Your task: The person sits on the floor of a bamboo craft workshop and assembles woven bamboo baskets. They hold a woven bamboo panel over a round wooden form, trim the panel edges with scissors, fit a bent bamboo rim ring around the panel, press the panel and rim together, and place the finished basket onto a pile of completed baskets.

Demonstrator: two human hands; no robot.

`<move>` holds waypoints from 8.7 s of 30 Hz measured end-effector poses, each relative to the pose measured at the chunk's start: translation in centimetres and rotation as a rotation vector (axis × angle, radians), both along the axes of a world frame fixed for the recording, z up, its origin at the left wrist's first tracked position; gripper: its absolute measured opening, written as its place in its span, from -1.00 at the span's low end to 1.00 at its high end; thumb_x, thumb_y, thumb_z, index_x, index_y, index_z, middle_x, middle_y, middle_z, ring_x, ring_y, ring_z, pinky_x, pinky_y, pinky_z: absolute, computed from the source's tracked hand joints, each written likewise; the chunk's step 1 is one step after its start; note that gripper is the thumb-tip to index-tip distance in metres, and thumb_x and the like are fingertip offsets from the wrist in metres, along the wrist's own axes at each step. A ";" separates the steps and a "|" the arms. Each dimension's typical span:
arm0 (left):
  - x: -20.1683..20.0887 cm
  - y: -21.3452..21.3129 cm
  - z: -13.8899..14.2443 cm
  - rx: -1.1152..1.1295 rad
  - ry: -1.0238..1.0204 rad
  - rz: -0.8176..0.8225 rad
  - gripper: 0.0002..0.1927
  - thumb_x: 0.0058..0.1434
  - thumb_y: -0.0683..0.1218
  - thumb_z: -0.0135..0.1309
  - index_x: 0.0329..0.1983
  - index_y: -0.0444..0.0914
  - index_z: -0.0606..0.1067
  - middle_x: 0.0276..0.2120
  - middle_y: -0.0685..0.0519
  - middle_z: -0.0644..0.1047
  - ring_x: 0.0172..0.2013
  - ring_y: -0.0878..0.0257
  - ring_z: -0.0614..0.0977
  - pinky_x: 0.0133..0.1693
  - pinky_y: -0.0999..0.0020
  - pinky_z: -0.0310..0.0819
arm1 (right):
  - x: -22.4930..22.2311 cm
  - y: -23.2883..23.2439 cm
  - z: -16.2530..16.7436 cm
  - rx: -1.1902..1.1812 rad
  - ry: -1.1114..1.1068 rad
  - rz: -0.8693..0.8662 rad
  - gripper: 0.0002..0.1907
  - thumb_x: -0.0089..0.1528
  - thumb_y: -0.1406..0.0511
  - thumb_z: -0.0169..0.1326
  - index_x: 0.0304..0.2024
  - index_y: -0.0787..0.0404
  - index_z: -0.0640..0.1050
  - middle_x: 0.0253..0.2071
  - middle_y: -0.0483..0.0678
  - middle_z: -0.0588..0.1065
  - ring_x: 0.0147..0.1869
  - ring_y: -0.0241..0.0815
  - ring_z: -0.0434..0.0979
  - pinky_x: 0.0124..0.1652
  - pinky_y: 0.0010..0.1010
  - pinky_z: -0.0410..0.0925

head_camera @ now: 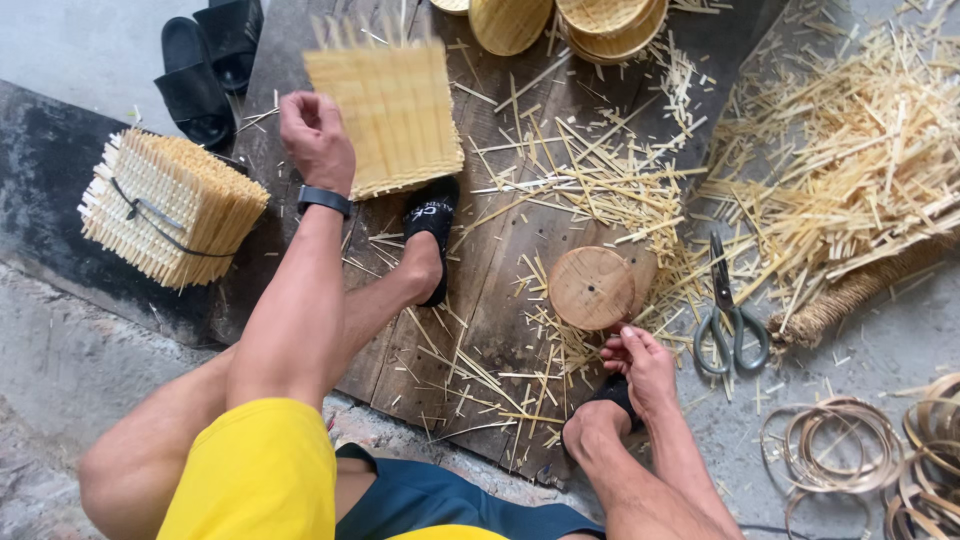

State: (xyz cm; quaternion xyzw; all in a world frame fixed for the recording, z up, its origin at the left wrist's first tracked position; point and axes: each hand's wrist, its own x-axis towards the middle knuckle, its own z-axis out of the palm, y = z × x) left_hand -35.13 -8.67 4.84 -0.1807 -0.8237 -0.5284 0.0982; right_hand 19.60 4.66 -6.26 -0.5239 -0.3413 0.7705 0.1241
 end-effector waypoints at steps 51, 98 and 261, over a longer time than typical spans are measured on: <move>18.3 1.4 -4.4 -0.140 -0.889 -0.522 -0.39 0.31 -0.16 0.25 0.31 -0.37 0.22 -0.04 -0.06 0.52 -0.22 0.24 0.66 -0.31 0.45 0.60 | 24.2 -0.3 3.2 0.734 -1.101 -0.224 -0.88 0.28 0.33 0.22 -0.14 0.17 0.59 -0.17 -0.01 0.54 -0.15 -0.14 0.60 -0.09 -0.29 0.42; 28.7 10.1 13.3 0.262 -1.774 -0.884 -0.33 0.36 0.44 -0.25 -0.53 -0.15 0.45 -0.78 0.27 0.15 -0.77 0.42 0.13 -0.73 0.49 -0.03 | -12.4 5.1 30.1 1.802 -0.106 0.722 -0.93 0.12 0.33 0.21 -0.35 0.20 0.64 -0.41 -0.03 0.43 -0.28 -0.16 0.48 -0.32 -0.36 0.43; 31.7 5.1 -5.6 -0.571 0.164 -0.889 -0.14 -0.12 0.05 0.40 0.27 -0.20 0.35 0.08 -0.30 0.39 0.10 -0.23 0.40 0.10 -0.08 0.31 | 3.2 7.6 4.1 0.692 -1.010 0.416 -0.31 0.04 0.24 0.35 0.13 0.25 0.33 0.05 0.23 0.48 0.13 0.22 0.52 0.08 -0.06 0.42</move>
